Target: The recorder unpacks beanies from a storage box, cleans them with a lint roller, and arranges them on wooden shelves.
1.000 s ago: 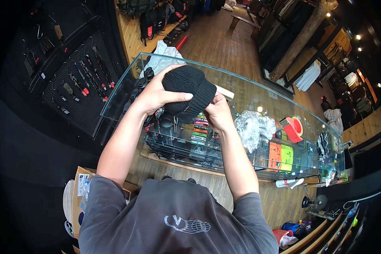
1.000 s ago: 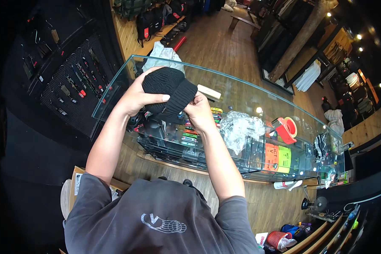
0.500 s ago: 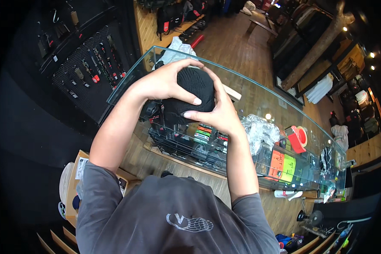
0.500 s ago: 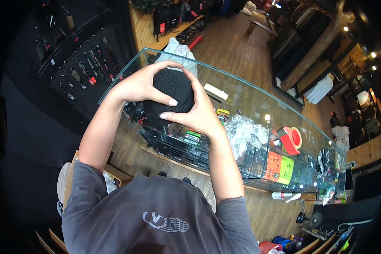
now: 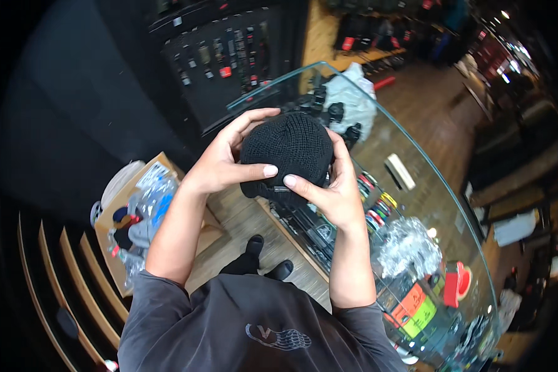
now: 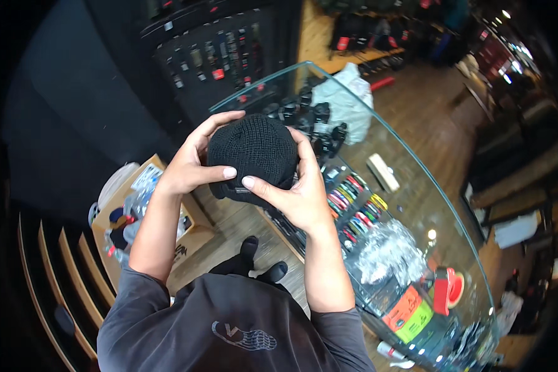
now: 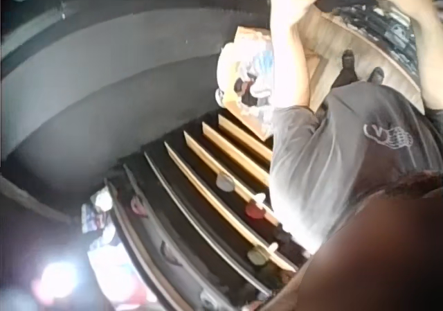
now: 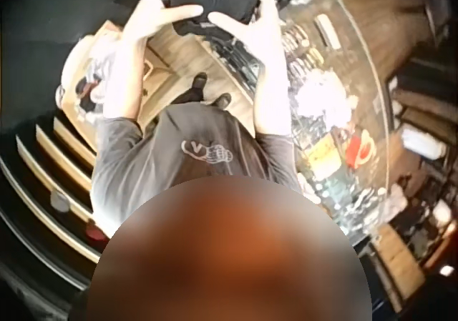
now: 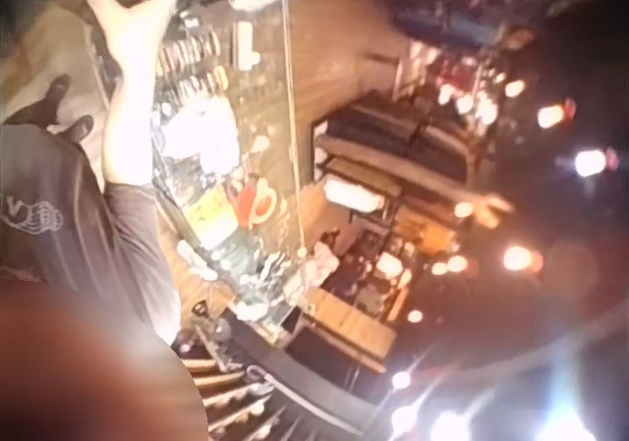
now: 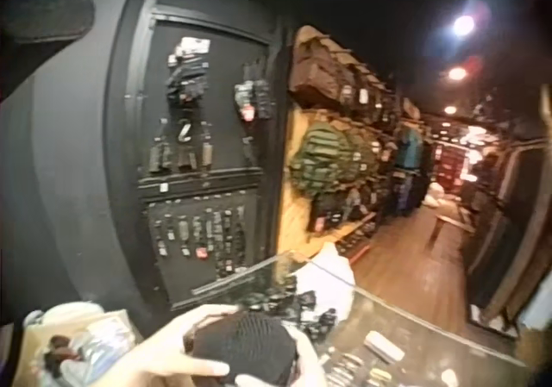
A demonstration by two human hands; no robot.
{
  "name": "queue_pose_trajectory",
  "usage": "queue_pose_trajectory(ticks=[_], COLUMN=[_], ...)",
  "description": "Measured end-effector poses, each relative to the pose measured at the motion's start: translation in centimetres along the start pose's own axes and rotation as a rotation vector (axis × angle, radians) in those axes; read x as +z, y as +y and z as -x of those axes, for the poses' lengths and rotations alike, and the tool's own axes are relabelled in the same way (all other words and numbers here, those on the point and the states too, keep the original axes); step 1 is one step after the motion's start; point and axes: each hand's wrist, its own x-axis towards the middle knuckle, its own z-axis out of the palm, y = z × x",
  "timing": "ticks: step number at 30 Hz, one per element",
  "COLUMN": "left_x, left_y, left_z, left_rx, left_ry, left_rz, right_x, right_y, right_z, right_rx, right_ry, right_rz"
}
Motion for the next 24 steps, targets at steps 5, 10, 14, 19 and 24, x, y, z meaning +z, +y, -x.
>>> queue_pose_trajectory(ticks=[5, 10, 14, 19, 24], left_x=[-2.0, -3.8, -5.3, -6.4, -6.6], left_y=[1.2, 3.2, 4.6, 7.7, 11.8], left_z=[7.4, 16.1, 24.4, 36.5, 50.3], left_rx=[0.004, -0.004, 0.042, 0.137, 0.207], left_ry=[0.357, 0.690, 0.892, 1.135, 1.349], left_rz=[-0.006, 0.057, 0.043, -0.014, -0.139], right_x=[6.2, 14.2, 21.4, 33.1, 44.1], right_y=[1.1, 2.4, 4.8, 5.6, 5.8], right_z=[-2.0, -2.1, -1.2, 3.7, 10.5], right_rx=[0.061, 0.118, 0.093, -0.040, 0.036], right_ry=[-0.174, -0.359, -0.585, -0.767, -1.013], right_rz=[-0.040, -0.015, 0.056, 0.031, -0.056])
